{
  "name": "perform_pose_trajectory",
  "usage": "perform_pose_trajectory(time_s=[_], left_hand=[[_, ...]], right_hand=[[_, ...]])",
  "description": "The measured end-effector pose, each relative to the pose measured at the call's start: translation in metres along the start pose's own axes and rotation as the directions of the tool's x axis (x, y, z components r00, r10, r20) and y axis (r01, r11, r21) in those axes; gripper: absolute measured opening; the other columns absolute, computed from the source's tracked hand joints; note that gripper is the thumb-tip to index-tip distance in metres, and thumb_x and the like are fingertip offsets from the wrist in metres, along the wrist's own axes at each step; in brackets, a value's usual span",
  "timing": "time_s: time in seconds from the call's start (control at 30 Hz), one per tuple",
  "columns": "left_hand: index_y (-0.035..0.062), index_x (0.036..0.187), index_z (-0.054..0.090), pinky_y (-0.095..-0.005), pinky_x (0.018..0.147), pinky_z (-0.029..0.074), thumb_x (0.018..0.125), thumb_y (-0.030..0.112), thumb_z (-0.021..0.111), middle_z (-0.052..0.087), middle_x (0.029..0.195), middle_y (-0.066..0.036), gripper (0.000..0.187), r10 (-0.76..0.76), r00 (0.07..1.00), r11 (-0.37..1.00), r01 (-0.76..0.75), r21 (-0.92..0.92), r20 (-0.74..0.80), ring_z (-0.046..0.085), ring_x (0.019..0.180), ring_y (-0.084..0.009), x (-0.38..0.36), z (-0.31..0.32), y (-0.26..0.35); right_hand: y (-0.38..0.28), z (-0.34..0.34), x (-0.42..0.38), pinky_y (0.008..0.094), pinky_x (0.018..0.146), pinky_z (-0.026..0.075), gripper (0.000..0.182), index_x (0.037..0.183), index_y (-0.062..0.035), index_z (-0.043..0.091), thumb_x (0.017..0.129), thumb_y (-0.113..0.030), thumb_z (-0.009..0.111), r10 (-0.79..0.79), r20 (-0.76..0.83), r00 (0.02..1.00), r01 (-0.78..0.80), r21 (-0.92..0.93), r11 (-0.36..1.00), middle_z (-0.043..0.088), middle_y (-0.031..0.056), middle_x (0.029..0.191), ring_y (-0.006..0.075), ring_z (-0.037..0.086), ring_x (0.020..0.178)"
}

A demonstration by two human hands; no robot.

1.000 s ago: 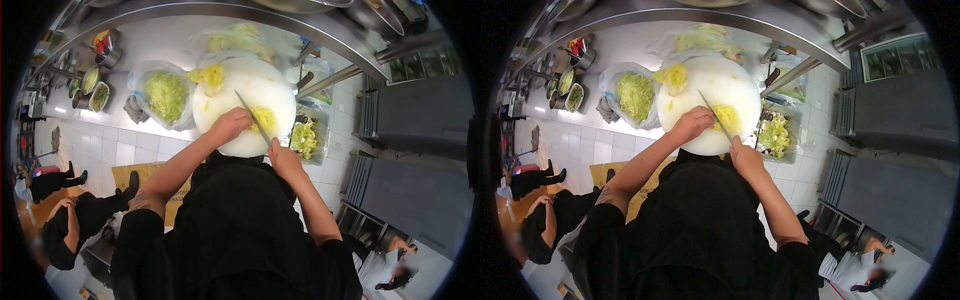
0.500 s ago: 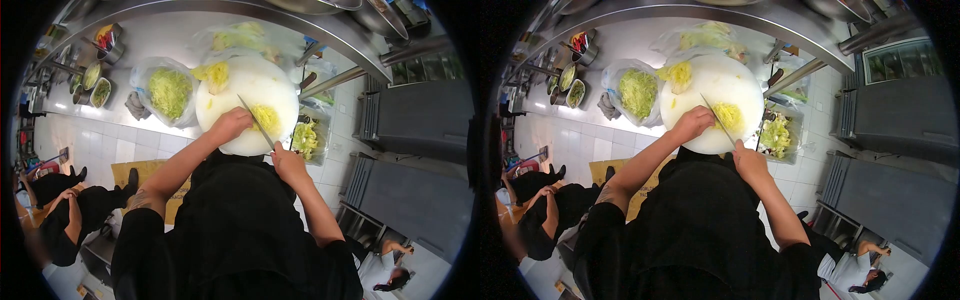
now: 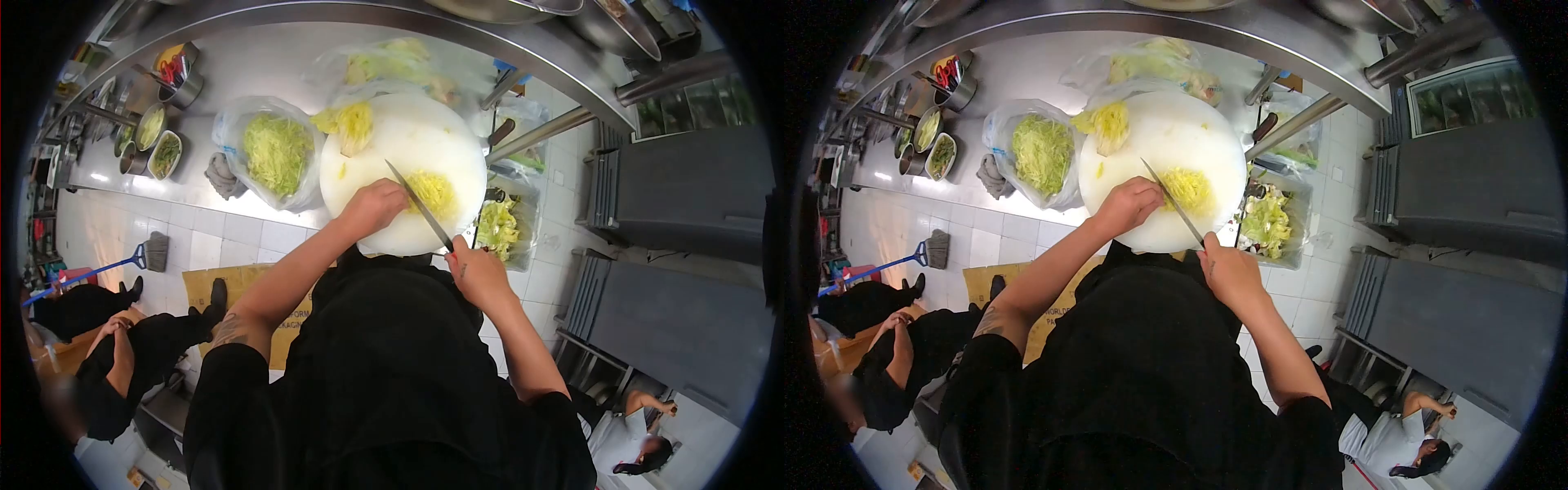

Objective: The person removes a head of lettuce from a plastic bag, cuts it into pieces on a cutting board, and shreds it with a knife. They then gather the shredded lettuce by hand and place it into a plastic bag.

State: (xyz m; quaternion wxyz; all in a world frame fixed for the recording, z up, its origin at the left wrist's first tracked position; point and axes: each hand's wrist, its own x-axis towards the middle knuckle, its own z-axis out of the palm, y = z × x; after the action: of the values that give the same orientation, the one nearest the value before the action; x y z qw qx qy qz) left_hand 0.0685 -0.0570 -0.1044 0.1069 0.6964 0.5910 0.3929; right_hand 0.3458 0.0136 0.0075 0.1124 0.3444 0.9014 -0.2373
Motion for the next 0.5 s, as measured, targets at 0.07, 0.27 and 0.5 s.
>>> perform_pose_trajectory(time_s=[0.07, 0.27, 0.5], left_hand=[[0.0058, 0.096, 0.077, -0.0406, 0.087, 0.062, 0.09, 0.004, 0.084, 0.077, 0.108, -0.007, 0.01, 0.022, 0.999, 1.0, -0.023, -0.008, -0.028, 0.073, 0.103, -0.03, 0.001, -0.001, 0.002], [0.0053, 0.097, 0.078, -0.041, 0.087, 0.063, 0.089, 0.004, 0.085, 0.076, 0.109, -0.008, 0.011, 0.036, 0.999, 0.999, -0.036, -0.009, -0.035, 0.074, 0.102, -0.0305, 0.002, -0.008, 0.006], [0.0035, 0.096, 0.078, -0.0415, 0.086, 0.063, 0.088, 0.002, 0.084, 0.077, 0.108, -0.009, 0.011, 0.035, 0.999, 0.997, -0.037, -0.064, -0.027, 0.074, 0.099, -0.0315, -0.005, -0.008, -0.001]], right_hand=[[0.009, 0.028, 0.01, 0.0621, 0.071, 0.056, 0.023, 0.116, -0.0056, 0.051, 0.113, -0.027, 0.059, -0.004, -0.003, 1.0, 0.004, 0.036, 0.999, 0.075, 0.0246, 0.081, 0.0501, 0.074, 0.079], [-0.003, 0.002, 0.001, 0.0626, 0.071, 0.056, 0.024, 0.116, -0.0053, 0.051, 0.113, -0.027, 0.059, 0.015, 0.015, 1.0, -0.015, 0.012, 1.0, 0.075, 0.0251, 0.08, 0.0504, 0.074, 0.079], [-0.001, 0.001, 0.007, 0.0634, 0.072, 0.056, 0.024, 0.115, -0.0055, 0.05, 0.113, -0.028, 0.059, -0.004, 0.003, 1.0, 0.004, 0.031, 0.999, 0.074, 0.0253, 0.08, 0.0513, 0.074, 0.079]])
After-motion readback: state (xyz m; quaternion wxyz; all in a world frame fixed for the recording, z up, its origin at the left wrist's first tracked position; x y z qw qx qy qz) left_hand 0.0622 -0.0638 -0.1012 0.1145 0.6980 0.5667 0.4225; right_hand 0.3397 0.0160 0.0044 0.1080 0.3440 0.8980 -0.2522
